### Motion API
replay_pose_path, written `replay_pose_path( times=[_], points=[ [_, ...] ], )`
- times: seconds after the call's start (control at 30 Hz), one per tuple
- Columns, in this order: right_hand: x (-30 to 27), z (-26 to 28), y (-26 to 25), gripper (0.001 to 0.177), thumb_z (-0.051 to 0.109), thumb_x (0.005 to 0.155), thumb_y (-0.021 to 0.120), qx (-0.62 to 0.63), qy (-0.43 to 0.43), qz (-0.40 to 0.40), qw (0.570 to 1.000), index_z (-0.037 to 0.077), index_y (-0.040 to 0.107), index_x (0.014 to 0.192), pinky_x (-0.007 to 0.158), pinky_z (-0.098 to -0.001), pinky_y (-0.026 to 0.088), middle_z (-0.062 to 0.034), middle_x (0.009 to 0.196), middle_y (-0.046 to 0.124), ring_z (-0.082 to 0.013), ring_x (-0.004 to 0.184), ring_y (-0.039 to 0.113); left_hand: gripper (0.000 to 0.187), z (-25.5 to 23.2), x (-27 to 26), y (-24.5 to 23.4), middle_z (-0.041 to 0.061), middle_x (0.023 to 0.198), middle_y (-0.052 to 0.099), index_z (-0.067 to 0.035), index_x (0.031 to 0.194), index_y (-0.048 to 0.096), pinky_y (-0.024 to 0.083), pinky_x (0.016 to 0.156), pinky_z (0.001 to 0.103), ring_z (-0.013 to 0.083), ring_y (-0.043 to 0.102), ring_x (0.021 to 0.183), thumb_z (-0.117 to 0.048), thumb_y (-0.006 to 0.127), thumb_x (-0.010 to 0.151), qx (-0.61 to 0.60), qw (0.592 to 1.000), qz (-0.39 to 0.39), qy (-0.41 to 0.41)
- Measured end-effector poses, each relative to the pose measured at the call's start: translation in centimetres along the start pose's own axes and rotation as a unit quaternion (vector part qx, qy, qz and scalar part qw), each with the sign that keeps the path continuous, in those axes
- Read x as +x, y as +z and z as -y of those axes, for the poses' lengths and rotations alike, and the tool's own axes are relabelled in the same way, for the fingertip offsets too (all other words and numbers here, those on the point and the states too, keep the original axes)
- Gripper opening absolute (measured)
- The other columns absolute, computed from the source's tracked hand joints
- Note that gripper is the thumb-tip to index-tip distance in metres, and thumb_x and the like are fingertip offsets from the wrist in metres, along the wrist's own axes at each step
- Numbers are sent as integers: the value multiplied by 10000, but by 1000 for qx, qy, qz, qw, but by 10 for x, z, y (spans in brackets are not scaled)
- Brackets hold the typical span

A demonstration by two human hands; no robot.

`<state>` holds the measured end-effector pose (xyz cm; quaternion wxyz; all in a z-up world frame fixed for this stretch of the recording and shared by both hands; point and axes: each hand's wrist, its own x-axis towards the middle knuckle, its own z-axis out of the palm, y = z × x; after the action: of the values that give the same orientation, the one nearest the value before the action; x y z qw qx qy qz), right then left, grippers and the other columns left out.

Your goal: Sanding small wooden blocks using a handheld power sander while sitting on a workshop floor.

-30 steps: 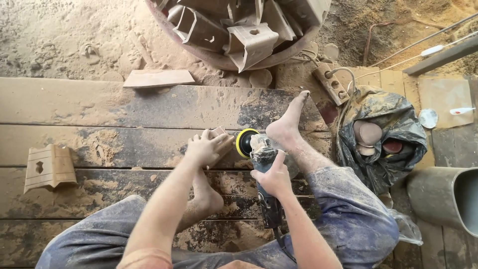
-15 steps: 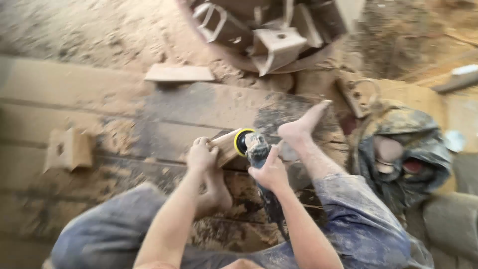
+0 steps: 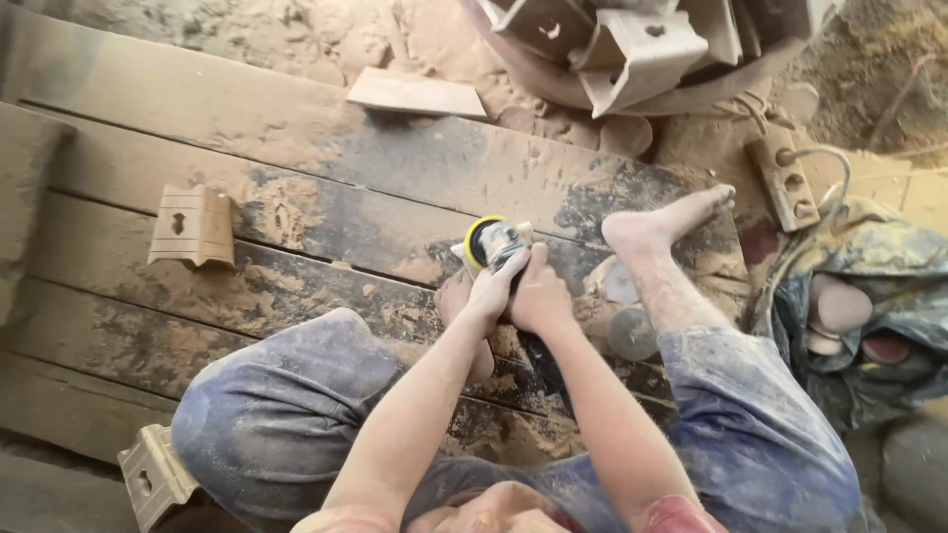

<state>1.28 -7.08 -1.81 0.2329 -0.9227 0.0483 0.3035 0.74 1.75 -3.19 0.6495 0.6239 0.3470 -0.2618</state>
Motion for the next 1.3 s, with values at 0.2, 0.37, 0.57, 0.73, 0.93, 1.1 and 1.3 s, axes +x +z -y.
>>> replay_pose_path(
  times=[0.2,0.37,0.57,0.73,0.93,1.1,1.3],
  points=[
    [31,-53,16,525,414,936,407,-20,18,-50,998,80,299,1326,948,-577,553,-239,1091,650,-506,1042,686,876,29,58,35,186,1324,662,-108,1274,710,549,944,574,359,594,1289,-752,804,687,5,998,54,-8],
    [4,-4,14,460,307,978,368,-24,-15,-17,999,20,329,1336,913,-604,557,-261,1044,654,-533,1023,684,776,-4,-20,-14,192,1401,608,-86,1302,684,361,1157,467,329,483,1398,-668,727,790,14,1000,-22,16],
    [16,-41,6,490,328,921,418,2,22,-29,999,58,300,1312,948,-596,545,-265,1090,659,-523,1062,673,740,-6,-4,25,184,1358,656,-123,1269,712,391,1165,465,320,520,1385,-657,762,760,0,998,56,25],
    [-4,-31,-8,536,364,921,422,13,35,-46,998,38,278,1322,1004,-600,511,-275,1126,652,-514,1104,659,673,16,14,28,152,1324,679,-222,1242,738,434,1131,450,297,565,1342,-682,791,754,-2,997,81,20],
    [-19,-10,3,462,308,953,361,1,-8,21,1000,55,315,1337,977,-615,527,-270,1112,642,-550,1083,654,529,58,13,6,101,1135,733,-61,1273,673,567,915,383,206,683,1038,-387,815,881,-211,975,23,60],
    [2,-68,2,439,301,891,465,25,61,-58,996,90,329,1251,960,-609,537,-265,1113,646,-540,1060,664,819,16,5,51,147,1304,683,-111,1268,688,466,1107,464,291,595,1301,-668,852,691,-12,996,87,1],
    [-37,-6,-1,484,266,893,413,-14,25,8,1000,-28,444,1277,936,-596,555,-282,1073,667,-529,1049,681,492,51,-6,14,130,1194,742,-113,1213,765,460,1080,420,224,638,1160,-424,833,837,-112,990,42,80]
  ],
)
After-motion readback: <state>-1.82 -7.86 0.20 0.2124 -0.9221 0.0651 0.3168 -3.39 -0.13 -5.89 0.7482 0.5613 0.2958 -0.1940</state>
